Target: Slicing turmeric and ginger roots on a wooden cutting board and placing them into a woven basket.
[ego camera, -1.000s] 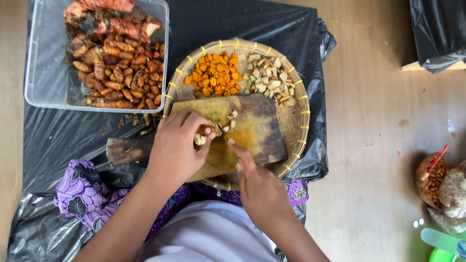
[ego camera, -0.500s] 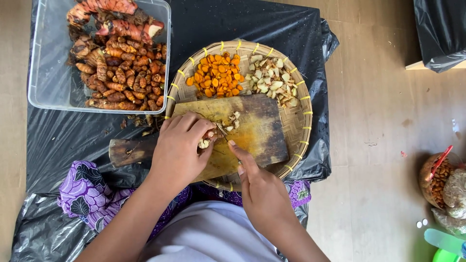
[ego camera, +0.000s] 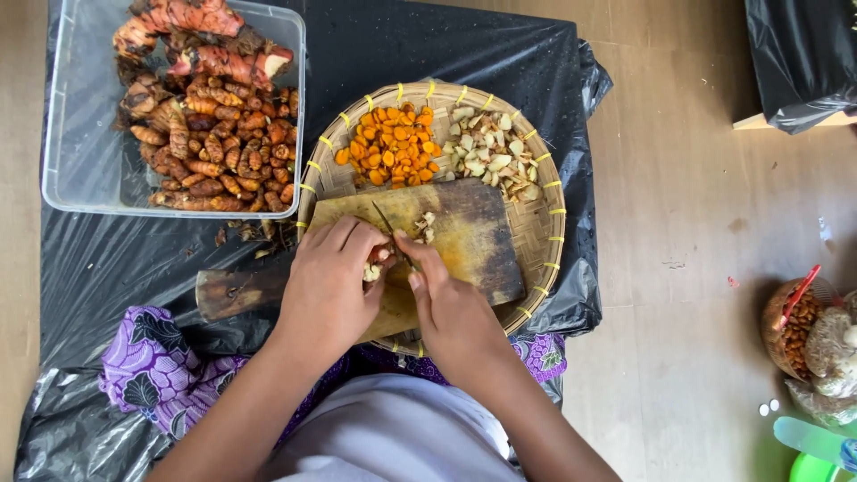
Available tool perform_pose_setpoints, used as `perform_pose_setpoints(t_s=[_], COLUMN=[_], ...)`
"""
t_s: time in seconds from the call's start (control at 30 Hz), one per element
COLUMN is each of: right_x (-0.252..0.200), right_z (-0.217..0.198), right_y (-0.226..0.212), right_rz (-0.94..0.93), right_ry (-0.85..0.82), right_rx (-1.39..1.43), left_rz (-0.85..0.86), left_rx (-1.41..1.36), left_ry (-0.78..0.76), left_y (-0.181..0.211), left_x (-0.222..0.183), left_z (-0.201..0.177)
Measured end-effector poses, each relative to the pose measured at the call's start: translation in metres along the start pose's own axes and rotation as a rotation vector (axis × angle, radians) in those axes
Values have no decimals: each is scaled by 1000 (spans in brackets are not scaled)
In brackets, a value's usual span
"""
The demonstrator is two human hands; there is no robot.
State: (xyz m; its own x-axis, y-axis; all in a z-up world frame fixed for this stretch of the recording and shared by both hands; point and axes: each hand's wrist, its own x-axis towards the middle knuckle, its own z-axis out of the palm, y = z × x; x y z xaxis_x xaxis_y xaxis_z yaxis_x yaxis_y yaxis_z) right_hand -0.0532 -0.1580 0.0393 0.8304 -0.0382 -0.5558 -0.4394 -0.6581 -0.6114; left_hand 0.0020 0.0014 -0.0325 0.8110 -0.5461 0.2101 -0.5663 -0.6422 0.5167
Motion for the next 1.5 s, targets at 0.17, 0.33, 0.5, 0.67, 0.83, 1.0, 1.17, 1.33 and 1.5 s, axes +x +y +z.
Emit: perform_pose_setpoints(t_s=[0.17, 0.33, 0.5, 0.67, 0.83, 1.0, 1.17, 1.33, 1.5], right_x=[-23, -8, 7, -22, -20, -12, -28, -38, -36], right_z=[15, 14, 23, 13, 16, 18, 21, 19, 0], right_y=[14, 10, 10, 10, 14, 10, 22, 32, 22], right_rz=[-75, -68, -119, -6, 21, -52, 34, 72, 62], right_ry=[138, 153, 209, 103, 95, 162, 99, 80, 65], right_rx=[-168, -171, -212, -246, -266, -252, -343, -352, -143], left_rz=[4, -11, 4, -22, 12, -2, -12, -4, 40], left_rx=[-109, -112, -126, -111, -116, -116, -103, -94, -180], left_ry=[85, 34, 86, 81, 92, 101, 109, 113, 46], left_y=[9, 7, 8, 9, 6, 8, 11, 7, 5], left_x=[4, 4, 4, 7, 6, 3, 4, 5, 4], left_z=[-10, -9, -12, -11, -8, -9, -10, -10, -18])
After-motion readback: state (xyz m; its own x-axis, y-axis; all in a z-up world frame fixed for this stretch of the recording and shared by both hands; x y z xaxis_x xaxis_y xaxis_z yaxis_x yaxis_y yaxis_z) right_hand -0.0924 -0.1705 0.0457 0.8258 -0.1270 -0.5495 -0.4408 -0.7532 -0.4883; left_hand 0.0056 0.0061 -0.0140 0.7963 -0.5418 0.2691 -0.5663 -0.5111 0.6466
